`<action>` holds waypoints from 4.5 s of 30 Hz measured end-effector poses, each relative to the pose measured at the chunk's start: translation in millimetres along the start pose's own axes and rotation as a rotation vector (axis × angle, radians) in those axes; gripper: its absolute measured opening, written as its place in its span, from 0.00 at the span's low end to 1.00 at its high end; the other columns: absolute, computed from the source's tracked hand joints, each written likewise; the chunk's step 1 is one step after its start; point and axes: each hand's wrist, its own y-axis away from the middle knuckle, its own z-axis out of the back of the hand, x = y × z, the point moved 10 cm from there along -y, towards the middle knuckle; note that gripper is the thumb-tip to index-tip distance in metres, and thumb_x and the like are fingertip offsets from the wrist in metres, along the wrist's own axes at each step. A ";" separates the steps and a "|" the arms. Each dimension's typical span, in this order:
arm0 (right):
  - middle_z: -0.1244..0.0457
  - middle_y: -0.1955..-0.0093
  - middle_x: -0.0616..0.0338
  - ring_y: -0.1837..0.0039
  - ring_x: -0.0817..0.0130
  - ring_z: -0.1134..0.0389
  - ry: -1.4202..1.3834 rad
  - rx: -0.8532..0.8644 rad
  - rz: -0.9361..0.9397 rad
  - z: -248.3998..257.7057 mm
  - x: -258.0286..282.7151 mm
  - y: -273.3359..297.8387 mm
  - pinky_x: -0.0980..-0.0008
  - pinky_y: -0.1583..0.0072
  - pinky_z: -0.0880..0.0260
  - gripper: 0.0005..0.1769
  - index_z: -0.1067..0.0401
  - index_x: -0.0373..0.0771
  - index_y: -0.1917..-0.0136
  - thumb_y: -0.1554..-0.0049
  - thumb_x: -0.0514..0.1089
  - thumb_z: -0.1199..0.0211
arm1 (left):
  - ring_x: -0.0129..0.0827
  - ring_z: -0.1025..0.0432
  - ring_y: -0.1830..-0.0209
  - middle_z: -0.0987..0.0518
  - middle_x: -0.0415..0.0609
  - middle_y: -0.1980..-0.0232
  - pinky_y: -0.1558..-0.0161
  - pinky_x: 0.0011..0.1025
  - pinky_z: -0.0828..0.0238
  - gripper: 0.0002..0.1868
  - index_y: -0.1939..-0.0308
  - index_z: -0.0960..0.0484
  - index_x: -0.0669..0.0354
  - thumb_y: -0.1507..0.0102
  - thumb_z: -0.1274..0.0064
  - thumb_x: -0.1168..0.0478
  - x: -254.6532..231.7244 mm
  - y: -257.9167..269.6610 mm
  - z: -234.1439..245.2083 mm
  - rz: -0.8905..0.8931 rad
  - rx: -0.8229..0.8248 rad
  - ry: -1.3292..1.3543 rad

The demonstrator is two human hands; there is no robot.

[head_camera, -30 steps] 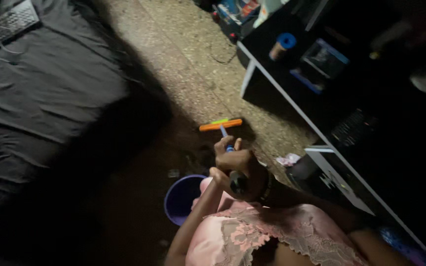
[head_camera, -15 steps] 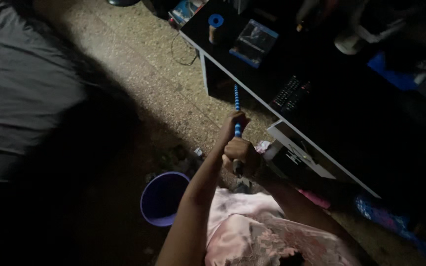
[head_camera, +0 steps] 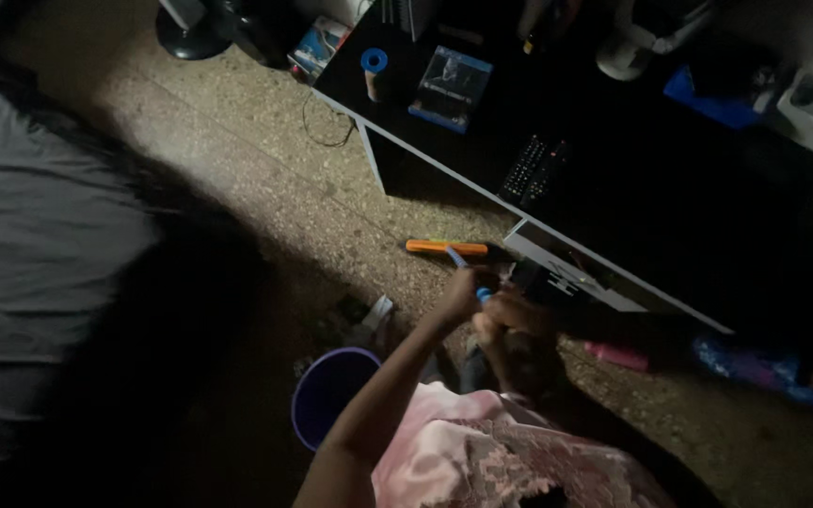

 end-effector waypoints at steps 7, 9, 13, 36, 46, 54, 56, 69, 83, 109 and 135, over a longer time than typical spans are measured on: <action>0.43 0.64 0.52 0.62 0.61 0.39 -0.030 0.094 -0.028 -54.3 -57.1 -9.9 0.64 0.59 0.41 0.16 0.38 0.36 0.65 0.39 0.45 0.44 | 0.37 0.29 0.64 0.25 0.47 0.65 0.60 0.37 0.28 0.10 0.63 0.22 0.58 0.43 0.42 0.57 54.2 -65.4 55.1 0.079 -0.245 0.237; 0.42 0.61 0.52 0.58 0.59 0.37 -0.042 -0.008 0.066 -83.9 -75.6 -11.7 0.62 0.54 0.38 0.15 0.37 0.34 0.62 0.38 0.45 0.42 | 0.36 0.30 0.63 0.26 0.45 0.65 0.60 0.38 0.28 0.11 0.61 0.23 0.57 0.43 0.43 0.57 100.9 -76.3 67.2 0.192 -0.248 0.417; 0.37 0.51 0.47 0.44 0.49 0.34 -0.031 -0.339 0.523 -99.9 -72.0 -5.9 0.50 0.38 0.32 0.11 0.35 0.29 0.53 0.34 0.38 0.37 | 0.34 0.32 0.62 0.28 0.41 0.63 0.59 0.39 0.27 0.12 0.57 0.24 0.56 0.42 0.44 0.57 150.0 -77.8 42.4 0.464 -0.108 0.703; 0.43 0.68 0.63 0.67 0.71 0.39 0.011 0.060 0.211 -83.6 -44.5 -41.1 0.70 0.63 0.35 0.12 0.38 0.45 0.67 0.44 0.43 0.39 | 0.38 0.31 0.56 0.27 0.45 0.58 0.54 0.39 0.25 0.15 0.56 0.21 0.62 0.43 0.41 0.59 22.7 -42.7 46.8 0.049 -0.132 0.186; 0.45 0.71 0.53 0.64 0.56 0.40 0.098 -0.088 -0.019 -99.7 -118.4 -15.2 0.59 0.57 0.41 0.18 0.43 0.37 0.71 0.48 0.38 0.35 | 0.39 0.30 0.57 0.26 0.45 0.58 0.54 0.39 0.25 0.13 0.57 0.21 0.62 0.41 0.43 0.59 32.8 -58.5 29.4 0.041 -0.075 0.230; 0.42 0.65 0.56 0.62 0.60 0.38 0.050 -0.158 0.069 -55.7 -12.0 -45.1 0.65 0.58 0.35 0.13 0.38 0.39 0.66 0.47 0.39 0.35 | 0.39 0.29 0.57 0.25 0.46 0.59 0.54 0.39 0.25 0.12 0.58 0.20 0.62 0.40 0.45 0.58 7.1 -10.1 25.6 0.033 -0.050 0.148; 0.41 0.64 0.58 0.62 0.63 0.37 0.062 -0.174 0.074 -41.8 5.1 -45.5 0.67 0.59 0.33 0.13 0.38 0.41 0.67 0.49 0.40 0.34 | 0.39 0.29 0.57 0.25 0.46 0.59 0.54 0.39 0.25 0.12 0.58 0.20 0.62 0.40 0.45 0.58 -4.5 5.2 22.9 0.042 -0.068 0.141; 0.44 0.66 0.58 0.61 0.60 0.39 0.092 0.084 0.252 -94.0 -77.7 -69.7 0.60 0.56 0.37 0.14 0.40 0.40 0.65 0.45 0.44 0.37 | 0.39 0.27 0.58 0.23 0.47 0.60 0.53 0.39 0.26 0.12 0.59 0.19 0.63 0.38 0.48 0.57 45.3 -83.8 77.6 0.054 -0.194 0.218; 0.41 0.68 0.60 0.64 0.66 0.39 0.146 -0.278 0.178 -57.6 -21.8 -30.3 0.60 0.56 0.37 0.11 0.38 0.44 0.69 0.53 0.44 0.37 | 0.40 0.26 0.58 0.21 0.48 0.62 0.53 0.39 0.26 0.14 0.61 0.18 0.63 0.36 0.52 0.56 60.9 32.1 -10.7 0.063 0.066 0.138; 0.35 0.60 0.51 0.57 0.62 0.33 -0.067 0.081 0.084 22.5 -22.4 83.6 0.65 0.53 0.32 0.14 0.30 0.32 0.59 0.44 0.47 0.38 | 0.41 0.23 0.59 0.18 0.50 0.64 0.52 0.39 0.26 0.19 0.63 0.17 0.65 0.32 0.58 0.54 -56.5 80.4 -67.0 0.087 -0.378 0.042; 0.37 0.50 0.47 0.47 0.50 0.37 0.359 -0.143 0.647 -145.2 -92.4 21.5 0.55 0.44 0.39 0.18 0.28 0.34 0.46 0.35 0.52 0.43 | 0.44 0.24 0.61 0.19 0.51 0.68 0.49 0.42 0.28 0.20 0.66 0.18 0.64 0.29 0.59 0.55 49.7 42.6 99.9 0.198 -0.433 0.026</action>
